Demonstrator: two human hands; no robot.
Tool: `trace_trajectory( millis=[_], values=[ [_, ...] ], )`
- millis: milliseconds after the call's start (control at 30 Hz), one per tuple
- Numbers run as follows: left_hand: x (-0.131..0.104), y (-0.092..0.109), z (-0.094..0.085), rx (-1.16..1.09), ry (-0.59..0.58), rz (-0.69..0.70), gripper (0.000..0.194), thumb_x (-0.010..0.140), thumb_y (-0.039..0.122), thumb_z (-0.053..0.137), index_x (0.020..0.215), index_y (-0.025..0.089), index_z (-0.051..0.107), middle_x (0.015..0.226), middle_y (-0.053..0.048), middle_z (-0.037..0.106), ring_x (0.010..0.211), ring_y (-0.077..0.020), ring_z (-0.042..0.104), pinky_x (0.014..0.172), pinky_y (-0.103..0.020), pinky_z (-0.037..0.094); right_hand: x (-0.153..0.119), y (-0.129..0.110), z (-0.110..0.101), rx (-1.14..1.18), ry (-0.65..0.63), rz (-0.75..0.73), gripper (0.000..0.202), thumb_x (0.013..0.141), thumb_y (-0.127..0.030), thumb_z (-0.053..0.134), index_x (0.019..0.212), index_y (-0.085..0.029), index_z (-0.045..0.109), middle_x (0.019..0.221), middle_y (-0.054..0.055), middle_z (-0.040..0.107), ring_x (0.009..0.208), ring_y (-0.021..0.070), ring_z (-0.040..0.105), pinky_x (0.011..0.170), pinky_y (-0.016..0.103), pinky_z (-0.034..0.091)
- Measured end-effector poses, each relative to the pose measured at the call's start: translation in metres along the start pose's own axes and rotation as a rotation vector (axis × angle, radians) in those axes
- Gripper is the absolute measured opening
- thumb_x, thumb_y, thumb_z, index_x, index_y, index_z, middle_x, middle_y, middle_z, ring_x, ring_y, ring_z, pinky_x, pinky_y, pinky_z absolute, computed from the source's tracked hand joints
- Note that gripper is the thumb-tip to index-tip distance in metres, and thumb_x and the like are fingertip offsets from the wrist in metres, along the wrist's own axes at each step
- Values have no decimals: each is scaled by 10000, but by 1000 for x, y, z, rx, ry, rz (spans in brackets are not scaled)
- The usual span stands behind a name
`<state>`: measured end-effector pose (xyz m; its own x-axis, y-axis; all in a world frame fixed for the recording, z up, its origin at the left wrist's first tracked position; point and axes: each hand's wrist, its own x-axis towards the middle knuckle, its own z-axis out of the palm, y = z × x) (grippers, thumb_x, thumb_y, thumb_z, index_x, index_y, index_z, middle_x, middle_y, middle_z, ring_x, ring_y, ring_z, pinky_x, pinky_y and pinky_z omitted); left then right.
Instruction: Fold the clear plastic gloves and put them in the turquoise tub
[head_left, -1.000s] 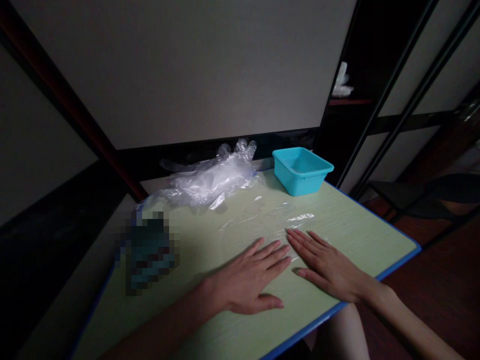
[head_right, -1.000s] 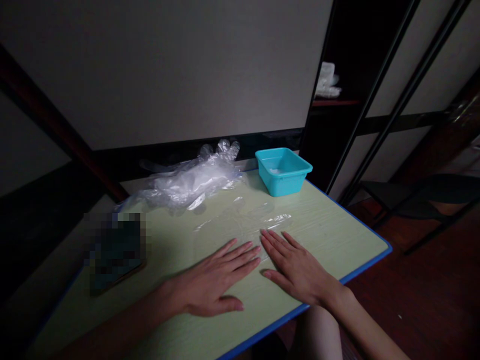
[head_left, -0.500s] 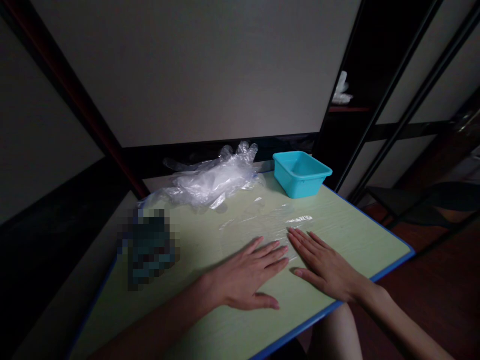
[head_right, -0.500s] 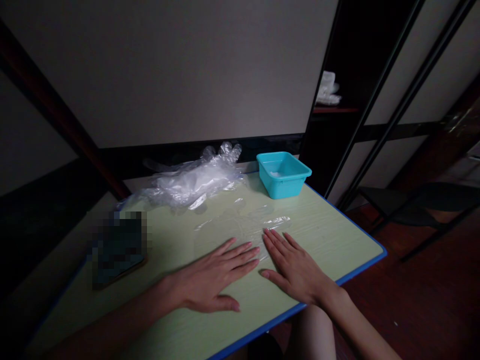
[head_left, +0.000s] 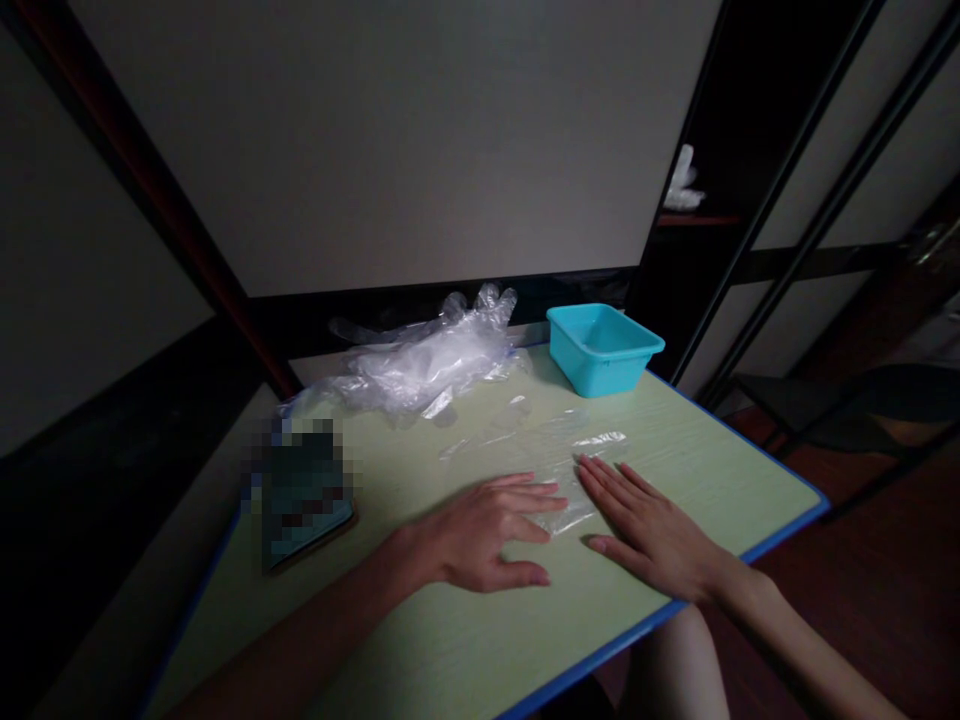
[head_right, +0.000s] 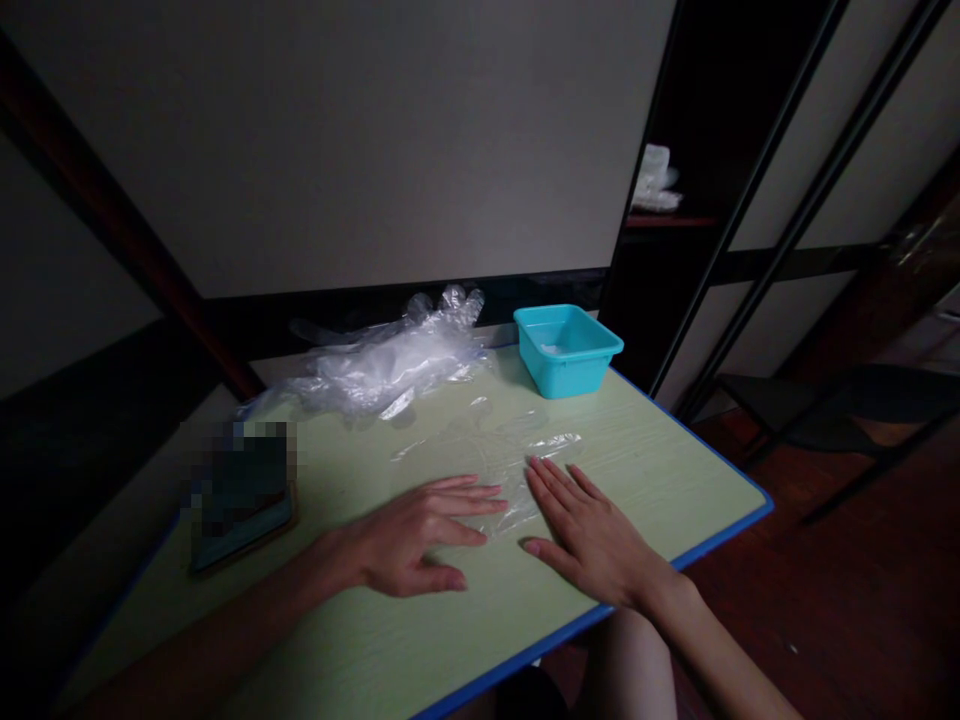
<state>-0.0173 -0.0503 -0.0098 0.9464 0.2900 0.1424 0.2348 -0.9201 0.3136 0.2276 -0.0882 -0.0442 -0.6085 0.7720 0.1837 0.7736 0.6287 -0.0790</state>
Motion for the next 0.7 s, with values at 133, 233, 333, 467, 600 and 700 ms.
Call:
trace_trajectory(
  millis=[133,233,333,467,600,700],
  values=[
    [0,-6,5,60,35,-143,424,865,376,386,1248,192,392,1359,-43,315,1256,-152,251,1036,-343,181,0,0,-1,5,2,7,686,848,-474,347,1367,-172,15,1406,91,107,1275,239,136,1027,450,196],
    [-2,-15,8,154,54,-240,460,871,381,370,1286,188,323,1389,-46,245,1280,-155,175,1044,-348,143,-1,-1,-2,28,5,28,698,847,-465,355,1366,-170,-7,1409,86,97,1279,236,116,1032,454,177],
    [-6,-27,10,225,65,-319,446,876,387,348,1276,189,331,1394,-49,236,1284,-166,160,1044,-359,115,-2,-1,-3,80,13,51,689,847,-453,363,1368,-181,4,1413,75,90,1281,236,112,1031,464,173],
    [-11,-38,13,243,63,-399,460,884,417,301,1282,185,312,1390,-66,244,1279,-173,176,1035,-375,116,7,4,-12,172,-5,58,582,870,-419,331,1365,-207,108,1411,47,145,1278,213,156,1032,443,200],
    [-12,-37,15,233,64,-401,469,887,435,279,1292,198,290,1399,-64,220,1286,-167,147,1031,-368,117,46,17,-22,237,6,39,499,876,-441,302,1318,-209,289,1368,47,296,1249,194,261,1014,418,260],
    [-11,-35,15,228,50,-390,471,880,442,291,1283,197,304,1400,-62,217,1290,-171,126,1031,-369,109,90,32,-19,266,2,15,465,874,-455,293,1210,-183,465,1286,71,430,1187,204,375,974,387,327]
  ],
)
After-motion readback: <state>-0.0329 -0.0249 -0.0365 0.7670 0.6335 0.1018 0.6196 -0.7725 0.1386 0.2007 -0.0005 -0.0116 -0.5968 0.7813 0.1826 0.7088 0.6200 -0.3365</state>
